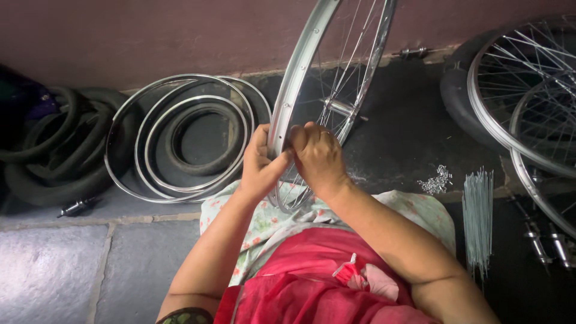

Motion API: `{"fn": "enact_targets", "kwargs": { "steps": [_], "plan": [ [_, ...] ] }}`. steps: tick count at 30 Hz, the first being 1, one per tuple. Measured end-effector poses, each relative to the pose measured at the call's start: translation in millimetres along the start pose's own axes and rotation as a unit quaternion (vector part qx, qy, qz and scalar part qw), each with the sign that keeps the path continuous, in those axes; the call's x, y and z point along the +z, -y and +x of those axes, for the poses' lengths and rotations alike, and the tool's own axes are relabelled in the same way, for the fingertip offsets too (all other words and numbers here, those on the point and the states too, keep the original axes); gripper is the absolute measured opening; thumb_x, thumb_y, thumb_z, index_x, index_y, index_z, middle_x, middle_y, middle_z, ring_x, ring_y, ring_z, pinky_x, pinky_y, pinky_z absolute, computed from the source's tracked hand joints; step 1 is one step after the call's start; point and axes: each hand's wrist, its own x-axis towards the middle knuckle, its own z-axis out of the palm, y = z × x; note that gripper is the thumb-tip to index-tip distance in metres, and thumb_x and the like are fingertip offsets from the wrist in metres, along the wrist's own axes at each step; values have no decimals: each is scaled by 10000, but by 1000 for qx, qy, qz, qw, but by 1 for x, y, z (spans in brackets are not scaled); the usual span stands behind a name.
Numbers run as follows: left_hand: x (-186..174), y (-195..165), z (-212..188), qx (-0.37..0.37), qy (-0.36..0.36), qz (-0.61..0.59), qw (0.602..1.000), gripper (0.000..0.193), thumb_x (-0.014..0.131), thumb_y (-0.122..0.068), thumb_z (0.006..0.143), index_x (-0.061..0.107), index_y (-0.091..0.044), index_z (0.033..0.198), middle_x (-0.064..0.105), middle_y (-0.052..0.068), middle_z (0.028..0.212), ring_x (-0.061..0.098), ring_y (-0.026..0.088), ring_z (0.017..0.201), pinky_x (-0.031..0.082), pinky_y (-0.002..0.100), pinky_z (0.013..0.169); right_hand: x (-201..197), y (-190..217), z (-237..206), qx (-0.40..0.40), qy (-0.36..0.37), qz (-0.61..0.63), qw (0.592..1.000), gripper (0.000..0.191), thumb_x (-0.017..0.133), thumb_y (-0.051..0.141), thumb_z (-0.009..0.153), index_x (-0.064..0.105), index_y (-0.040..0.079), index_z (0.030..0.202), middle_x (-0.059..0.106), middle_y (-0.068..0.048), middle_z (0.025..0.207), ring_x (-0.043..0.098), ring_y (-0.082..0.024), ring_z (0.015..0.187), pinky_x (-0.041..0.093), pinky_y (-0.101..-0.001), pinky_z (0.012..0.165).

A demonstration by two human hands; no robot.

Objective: The person laces a bicycle wheel by inserting spokes through the rim and hub, then securing them with nipples. The person repeats this process for multiple spokes around the wheel.

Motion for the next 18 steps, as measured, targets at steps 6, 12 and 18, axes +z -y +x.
{"fn": "enact_targets", "kwargs": {
  "steps": [6, 12, 18],
  "plan": [
    [8, -4, 0, 17, -10, 56, 998, 401, 679, -54, 918, 536, 3, 1288, 616, 21, 1117, 562, 77, 1016, 482, 254, 919, 1, 1, -2, 32, 36, 58, 997, 227, 690, 118, 849, 513, 110, 992, 549, -108, 914, 608, -299, 838, 523, -427, 796],
    [17, -8, -2, 27, 2, 26, 999, 433, 670, -60, 928, 515, -2, 1328, 611, 29, 1173, 557, 95, 1101, 459, 273, 1000, 6, -6, -4, 6, -35, 137, 990, 328, 637, 67, 849, 516, 41, 1152, 566, -142, 1048, 607, -355, 1028, 508, -454, 873],
    [15, -11, 1, 42, 0, 85, 996, 452, 647, -41, 904, 528, -9, 1339, 608, 40, 1128, 567, 106, 1062, 485, 285, 981, 17, -13, -4, 31, 40, 156, 987, 269, 663, 97, 881, 525, 63, 1109, 557, -110, 1013, 603, -328, 994, 513, -454, 874]
  ]
}}
